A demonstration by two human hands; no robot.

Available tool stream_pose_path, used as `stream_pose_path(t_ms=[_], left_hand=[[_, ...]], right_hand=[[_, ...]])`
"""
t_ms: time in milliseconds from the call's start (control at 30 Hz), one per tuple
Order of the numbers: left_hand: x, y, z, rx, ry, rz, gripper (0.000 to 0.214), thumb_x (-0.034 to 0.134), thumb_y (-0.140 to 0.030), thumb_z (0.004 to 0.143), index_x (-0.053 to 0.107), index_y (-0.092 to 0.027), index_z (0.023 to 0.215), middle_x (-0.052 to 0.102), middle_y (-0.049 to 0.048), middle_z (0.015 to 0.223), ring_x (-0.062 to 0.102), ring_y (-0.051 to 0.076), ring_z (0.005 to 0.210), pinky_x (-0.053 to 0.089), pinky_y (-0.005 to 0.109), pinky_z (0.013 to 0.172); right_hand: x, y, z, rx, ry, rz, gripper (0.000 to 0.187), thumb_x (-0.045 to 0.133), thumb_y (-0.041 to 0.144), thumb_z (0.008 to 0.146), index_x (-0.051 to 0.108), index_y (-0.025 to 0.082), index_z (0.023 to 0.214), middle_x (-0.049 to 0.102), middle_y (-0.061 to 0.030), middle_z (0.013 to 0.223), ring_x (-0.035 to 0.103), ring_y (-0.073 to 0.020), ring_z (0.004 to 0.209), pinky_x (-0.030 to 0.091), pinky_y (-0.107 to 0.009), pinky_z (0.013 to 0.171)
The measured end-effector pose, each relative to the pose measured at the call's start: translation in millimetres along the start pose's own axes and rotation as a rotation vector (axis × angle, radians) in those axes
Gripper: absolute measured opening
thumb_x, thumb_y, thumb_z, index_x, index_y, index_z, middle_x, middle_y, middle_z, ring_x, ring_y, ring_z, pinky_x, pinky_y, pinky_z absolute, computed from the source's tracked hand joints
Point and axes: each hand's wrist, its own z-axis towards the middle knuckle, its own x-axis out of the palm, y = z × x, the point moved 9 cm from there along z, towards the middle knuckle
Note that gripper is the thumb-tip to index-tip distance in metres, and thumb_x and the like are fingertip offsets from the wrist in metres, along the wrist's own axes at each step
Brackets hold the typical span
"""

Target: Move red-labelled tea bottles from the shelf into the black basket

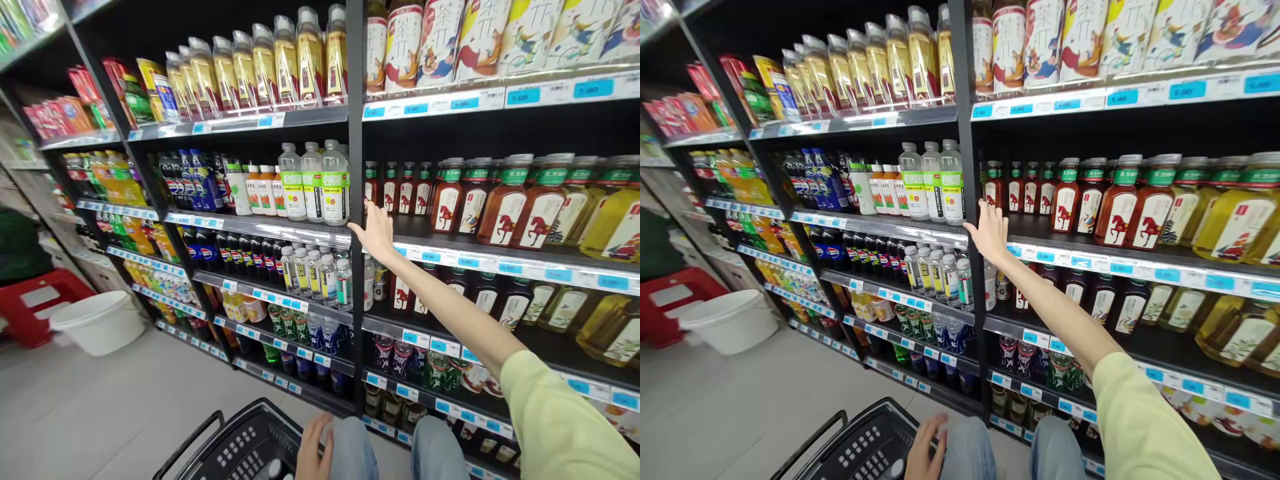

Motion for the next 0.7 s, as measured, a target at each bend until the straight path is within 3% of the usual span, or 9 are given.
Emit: stream_pose_path(t_ms=[133,200,300,367,467,567,700], left_hand=[[-12.7,-119,124,0.401,-0.191,0.038,0.037,0.051,-0.029,0.103,0.065,-0.027,0.137,0.065,0.0133,0.144,0.062,0.028,0.136,0.057,0.047,0.112],[-13.5,-172,176,0.555,-0.290,0.094,0.051,0.052,-0.025,0.104,0.048,-0.024,0.155,0.053,0.0165,0.158,0.049,0.029,0.149,0.048,0.050,0.121],[2.3,-223,232,0.701,-0.407,0.192,0.077,0.057,-0.026,0.103,0.018,-0.018,0.170,0.040,0.0214,0.167,0.034,0.032,0.159,0.042,0.053,0.125],[20.9,-236,255,0.754,-0.450,0.244,0.085,0.057,-0.025,0.103,0.008,-0.015,0.171,0.036,0.0229,0.168,0.031,0.034,0.159,0.043,0.053,0.124],[42.8,-230,272,0.773,-0.562,0.292,0.084,0.055,-0.019,0.102,0.007,-0.015,0.172,0.035,0.0232,0.169,0.033,0.035,0.158,0.048,0.052,0.121],[52.3,-215,278,0.759,-0.691,0.307,0.081,0.051,-0.013,0.102,0.011,-0.016,0.171,0.036,0.0223,0.168,0.034,0.035,0.158,0.048,0.054,0.121],[56.3,-207,280,0.762,-0.731,0.314,0.079,0.050,-0.009,0.100,0.015,-0.015,0.171,0.037,0.0221,0.168,0.032,0.036,0.158,0.039,0.062,0.126]], right_hand=[[-16,-9,8,-0.060,0.069,0.014,0.044,0.041,0.045,0.108,0.057,0.020,0.141,0.065,-0.0144,0.138,0.057,-0.0323,0.127,0.048,-0.047,0.105],[-23,-23,19,-0.051,0.116,0.018,0.041,0.032,0.040,0.110,0.064,0.022,0.129,0.069,-0.0114,0.130,0.062,-0.0296,0.120,0.050,-0.042,0.101],[-25,-51,45,-0.004,0.204,-0.017,0.034,0.041,0.021,0.103,0.062,0.023,0.130,0.073,-0.0080,0.121,0.066,-0.0271,0.116,0.051,-0.038,0.097],[-21,-69,65,0.029,0.263,-0.098,0.044,0.049,0.016,0.096,0.056,0.023,0.139,0.072,-0.0090,0.125,0.066,-0.0286,0.118,0.051,-0.039,0.097],[-6,-86,96,0.037,0.377,-0.241,0.055,0.054,0.025,0.098,0.044,0.019,0.152,0.063,-0.0156,0.143,0.061,-0.0334,0.129,0.049,-0.043,0.102],[15,-87,126,0.004,0.478,-0.292,0.061,0.057,0.036,0.101,0.040,0.022,0.158,0.053,-0.0168,0.155,0.053,-0.0338,0.141,0.045,-0.043,0.109],[48,-81,161,0.018,0.537,-0.307,0.068,0.064,0.038,0.099,0.038,0.033,0.162,0.047,-0.0151,0.161,0.048,-0.0330,0.147,0.043,-0.044,0.113]])
